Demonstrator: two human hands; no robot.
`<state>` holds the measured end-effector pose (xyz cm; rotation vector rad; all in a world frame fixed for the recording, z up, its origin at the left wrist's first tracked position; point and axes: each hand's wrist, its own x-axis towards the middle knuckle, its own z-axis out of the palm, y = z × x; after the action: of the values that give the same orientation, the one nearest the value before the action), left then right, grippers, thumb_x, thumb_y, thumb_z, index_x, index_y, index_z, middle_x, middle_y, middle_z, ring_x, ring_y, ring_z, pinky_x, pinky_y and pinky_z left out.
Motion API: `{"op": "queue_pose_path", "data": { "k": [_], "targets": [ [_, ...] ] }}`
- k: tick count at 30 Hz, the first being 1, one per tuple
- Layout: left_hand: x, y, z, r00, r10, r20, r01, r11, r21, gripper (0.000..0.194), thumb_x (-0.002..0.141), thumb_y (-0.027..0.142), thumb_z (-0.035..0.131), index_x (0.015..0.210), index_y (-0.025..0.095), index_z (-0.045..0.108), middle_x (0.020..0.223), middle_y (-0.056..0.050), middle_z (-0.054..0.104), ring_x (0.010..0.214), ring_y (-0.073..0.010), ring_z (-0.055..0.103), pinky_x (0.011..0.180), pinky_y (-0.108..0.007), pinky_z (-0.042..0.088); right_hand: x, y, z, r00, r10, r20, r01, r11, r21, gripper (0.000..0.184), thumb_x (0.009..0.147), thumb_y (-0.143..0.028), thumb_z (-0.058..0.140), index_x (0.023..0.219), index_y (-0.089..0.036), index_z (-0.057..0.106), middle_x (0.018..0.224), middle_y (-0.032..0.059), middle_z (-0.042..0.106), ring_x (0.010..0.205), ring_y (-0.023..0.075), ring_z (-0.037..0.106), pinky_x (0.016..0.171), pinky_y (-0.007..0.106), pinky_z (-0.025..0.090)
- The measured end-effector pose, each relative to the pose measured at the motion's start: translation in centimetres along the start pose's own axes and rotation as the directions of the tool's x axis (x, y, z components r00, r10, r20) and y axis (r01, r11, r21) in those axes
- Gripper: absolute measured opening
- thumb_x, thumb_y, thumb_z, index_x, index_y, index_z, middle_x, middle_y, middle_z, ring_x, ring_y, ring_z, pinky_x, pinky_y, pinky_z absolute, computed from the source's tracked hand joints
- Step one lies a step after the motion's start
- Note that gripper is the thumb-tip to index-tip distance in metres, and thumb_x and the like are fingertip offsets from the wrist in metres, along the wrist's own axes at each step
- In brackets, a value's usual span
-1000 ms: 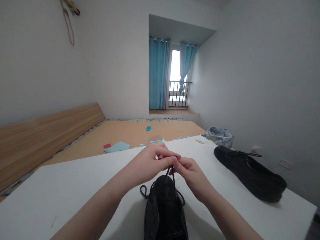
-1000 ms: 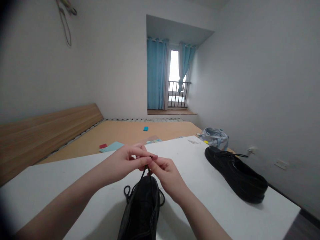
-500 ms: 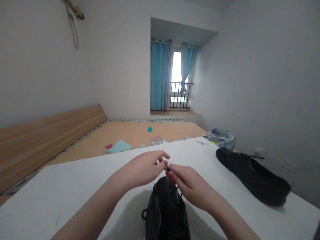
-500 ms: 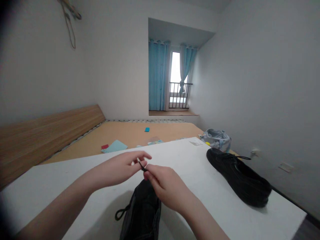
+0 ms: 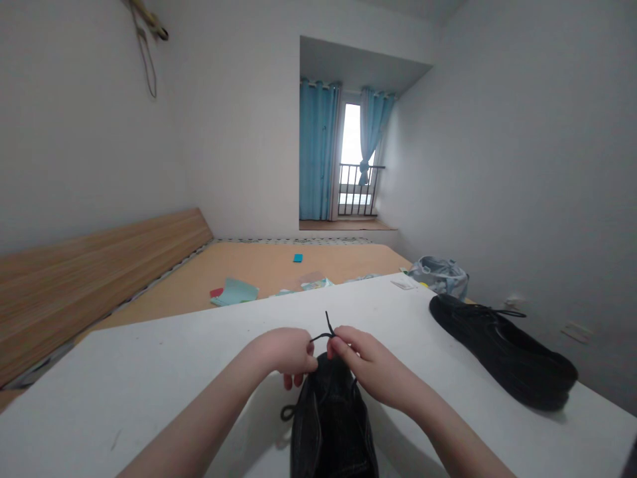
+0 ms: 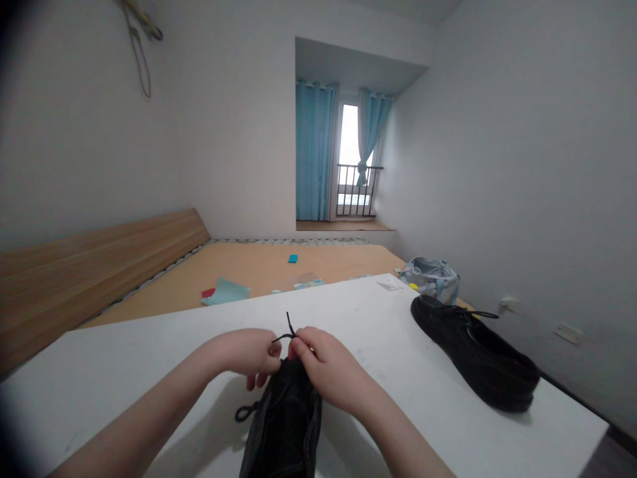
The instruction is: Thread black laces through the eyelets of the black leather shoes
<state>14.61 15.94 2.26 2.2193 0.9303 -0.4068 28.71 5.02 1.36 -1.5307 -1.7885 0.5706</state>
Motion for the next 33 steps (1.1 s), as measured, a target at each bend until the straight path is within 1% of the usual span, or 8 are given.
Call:
{"op": "queue_pose_path", "data": {
  "k": [7,11,14,17,20,24,27,33],
  "targets": [
    [2.2,0.1,-0.6,0.936,0.176,-0.306,-0.288,0.883,-0.372,0.017,0.074,0.026,0.042,0.076,0.015,0.056,0.079,-0.005,0.067,0.076,-0.0168,0.064,0.068,-0.026,0.044,0.7,1.3,0.5,0.998,0.043,-0.051,-0.036,0.989,0.144,0.027,0.091,-0.028,0.040,0.070,-0.019,0.054,0.077,0.0022,0.052,0.081,0.0194,0.049,0.077,0.032,0.036],
    [1.1,0.6,-1.8,0.860,0.196,-0.470,-0.491,0.565,-0.663,0.024,0.081,0.037,0.038,0.088,0.017,0.050,0.086,-0.005,0.063,0.080,-0.0141,0.061,0.071,-0.024,0.043,0.7,0.9,0.1,0.998,0.040,-0.050,-0.023,0.952,0.306,0.035,0.093,-0.041,0.035,0.070,-0.019,0.050,0.073,0.0026,0.052,0.074,0.0185,0.050,0.073,0.033,0.040],
    [-0.2,0.8,-2.6,0.839,0.197,-0.507,-0.541,0.382,-0.749,0.021,0.078,0.039,0.043,0.074,0.019,0.044,0.061,0.003,0.048,0.057,-0.0095,0.050,0.059,-0.022,0.039,0.2,-0.1,-0.9,1.000,-0.013,-0.010,0.016,0.761,0.649,0.036,0.092,-0.049,0.035,0.073,-0.020,0.045,0.072,0.0006,0.053,0.068,0.0153,0.053,0.067,0.030,0.043],
    [-1.1,0.9,-2.9,0.839,0.236,-0.491,-0.544,0.395,-0.740,0.018,0.076,0.036,0.049,0.074,0.019,0.045,0.052,0.009,0.031,0.045,-0.0074,0.034,0.050,-0.021,0.031,-0.8,-1.3,-2.6,0.999,-0.055,0.000,0.029,0.535,0.844,0.033,0.090,-0.048,0.044,0.073,-0.021,0.043,0.060,-0.0036,0.048,0.047,0.0088,0.041,0.047,0.020,0.033],
    [-1.6,1.1,-2.5,0.854,0.265,-0.448,-0.511,0.587,-0.628,0.020,0.077,0.031,0.049,0.091,0.018,0.056,0.056,0.007,0.040,0.051,-0.0095,0.042,0.052,-0.022,0.033,-2.5,-2.6,-4.5,0.997,-0.003,-0.074,0.057,0.666,0.744,0.033,0.092,-0.047,0.040,0.073,-0.020,0.045,0.059,-0.0036,0.047,0.042,0.0070,0.030,0.041,0.020,0.020],
    [-2.4,1.7,-1.6,0.895,0.313,-0.318,-0.379,0.910,-0.169,0.032,0.079,0.028,0.046,0.106,0.023,0.062,0.088,-0.002,0.060,0.080,-0.0166,0.056,0.069,-0.028,0.041,-5.2,-4.0,-6.1,0.981,0.013,-0.192,-0.004,0.999,0.043,0.031,0.092,-0.045,0.039,0.078,-0.022,0.054,0.070,0.0036,0.057,0.054,0.0135,0.045,0.048,0.024,0.029],
    [-3.3,2.3,-1.1,0.911,0.361,-0.198,-0.354,0.933,0.070,0.038,0.078,0.022,0.044,0.111,0.025,0.062,0.112,-0.004,0.061,0.098,-0.0202,0.056,0.083,-0.031,0.042,-7.0,-4.5,-6.3,0.984,-0.004,-0.178,-0.073,0.904,-0.421,0.025,0.088,-0.040,0.044,0.079,-0.022,0.059,0.062,0.0051,0.059,0.055,0.0186,0.051,0.050,0.028,0.033],
    [-4.0,2.7,-0.7,0.927,0.376,0.001,-0.370,0.911,0.180,0.044,0.076,0.016,0.042,0.113,0.027,0.063,0.116,0.000,0.065,0.102,-0.0196,0.058,0.088,-0.029,0.043,-9.1,-5.7,-7.1,0.984,0.165,0.065,-0.153,0.976,-0.157,0.037,0.088,-0.053,0.041,0.076,-0.026,0.063,0.070,0.0055,0.063,0.061,0.0187,0.056,0.055,0.027,0.044]
  ]
}}
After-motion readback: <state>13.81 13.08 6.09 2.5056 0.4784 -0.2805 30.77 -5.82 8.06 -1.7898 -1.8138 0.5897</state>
